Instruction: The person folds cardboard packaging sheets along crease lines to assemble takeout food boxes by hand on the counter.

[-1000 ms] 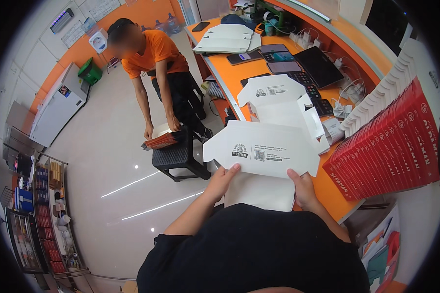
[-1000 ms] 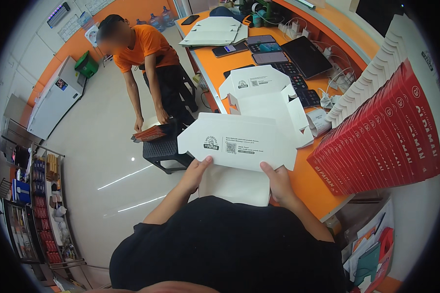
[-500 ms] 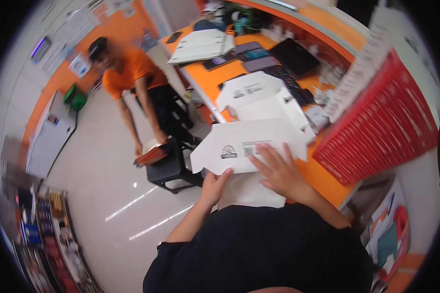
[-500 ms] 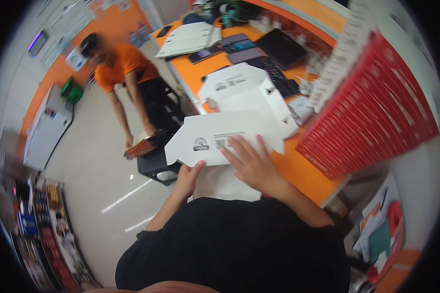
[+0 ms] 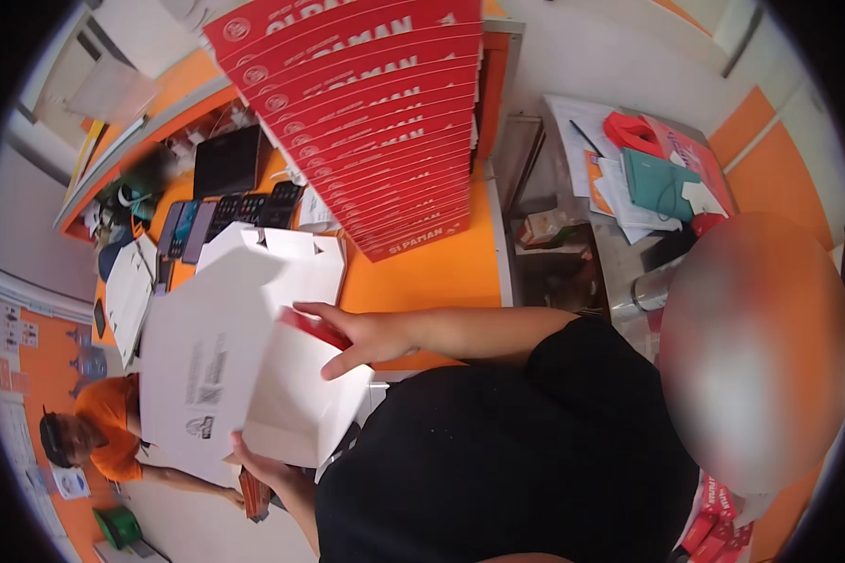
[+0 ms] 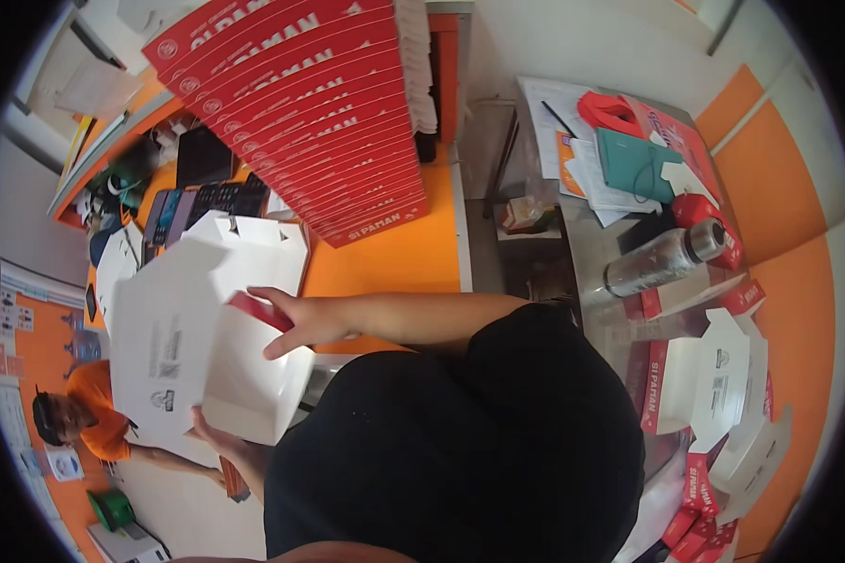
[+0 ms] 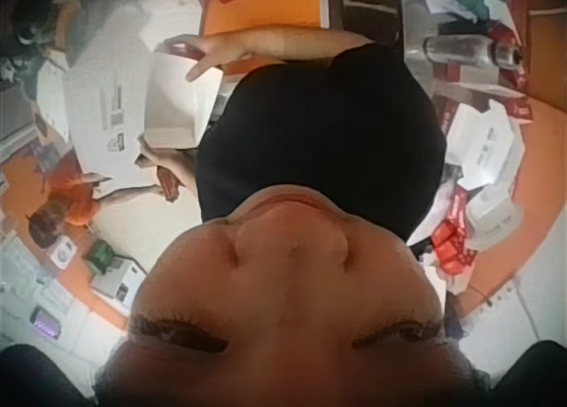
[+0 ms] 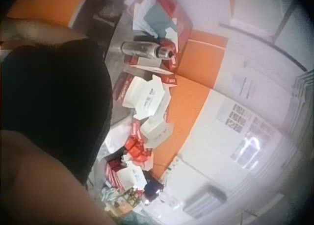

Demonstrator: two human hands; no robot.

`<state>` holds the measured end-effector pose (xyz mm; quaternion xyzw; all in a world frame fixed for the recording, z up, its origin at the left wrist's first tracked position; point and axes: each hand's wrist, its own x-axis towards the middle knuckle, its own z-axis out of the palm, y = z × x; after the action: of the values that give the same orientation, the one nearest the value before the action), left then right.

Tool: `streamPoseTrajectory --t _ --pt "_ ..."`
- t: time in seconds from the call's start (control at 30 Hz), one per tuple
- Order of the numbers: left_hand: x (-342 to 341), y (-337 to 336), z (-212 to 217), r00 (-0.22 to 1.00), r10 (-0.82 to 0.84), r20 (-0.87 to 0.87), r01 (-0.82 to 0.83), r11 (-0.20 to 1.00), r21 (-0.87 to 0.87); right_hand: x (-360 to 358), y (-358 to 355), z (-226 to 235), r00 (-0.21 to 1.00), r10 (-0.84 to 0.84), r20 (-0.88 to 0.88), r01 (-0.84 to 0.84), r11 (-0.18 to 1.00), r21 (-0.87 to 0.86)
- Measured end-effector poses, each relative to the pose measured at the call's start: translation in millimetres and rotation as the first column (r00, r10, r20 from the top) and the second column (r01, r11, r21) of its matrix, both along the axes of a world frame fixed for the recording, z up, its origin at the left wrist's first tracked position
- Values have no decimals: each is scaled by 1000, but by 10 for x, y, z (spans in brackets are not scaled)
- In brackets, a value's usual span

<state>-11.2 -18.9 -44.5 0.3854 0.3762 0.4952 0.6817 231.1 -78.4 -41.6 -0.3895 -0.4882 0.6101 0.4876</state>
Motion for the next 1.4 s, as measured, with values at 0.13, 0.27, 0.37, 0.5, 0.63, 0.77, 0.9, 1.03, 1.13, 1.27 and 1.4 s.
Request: streamPoseTrajectory --t 0.13,0.27,0.37,0.5,0.63,0.77,0.9,1.03,1.13,1.27,1.4 --pt "81 163 -105 983 -182 -22 183 982 41 391 -291 192 982 -155 -108 149 987 -61" --pt "368 123 80 938 -348 -10 295 778 555 826 -818 590 763 -441 -472 502 865 2" --pt "293 214 29 913 -308 -267 401 798 451 1184 -1340 760 636 -537 -554 665 746 40" --pt "323 232 -107 856 -383 -347 480 838 260 1481 -1995 910 366 -611 -702 905 409 115" --pt "372 195 -204 814 -455 -361 521 847 108 1664 -2335 840 -103 -750 -653 993 -34 -117" --pt "375 207 -236 753 -489 -441 563 825 47 2083 -2534 521 -281 -694 -663 960 -199 -199" --pt "242 242 -348 758 -468 -454 563 821 93 2848 -2792 162 -382 -485 -787 909 -351 -224" --pt "99 238 -400 730 -416 -542 602 768 221 3099 -2986 -42 -686 -492 -536 708 -621 -336" --pt "145 164 -310 667 -276 -692 567 790 232 2676 -2379 -138 -680 -606 -414 733 -584 -349" --pt "153 89 -361 579 73 -812 493 762 421 1788 -1190 -279 -375 -866 -331 870 -452 197" --pt "14 80 -471 243 485 -840 701 511 498 684 -464 -204 284 -901 328 167 384 908"
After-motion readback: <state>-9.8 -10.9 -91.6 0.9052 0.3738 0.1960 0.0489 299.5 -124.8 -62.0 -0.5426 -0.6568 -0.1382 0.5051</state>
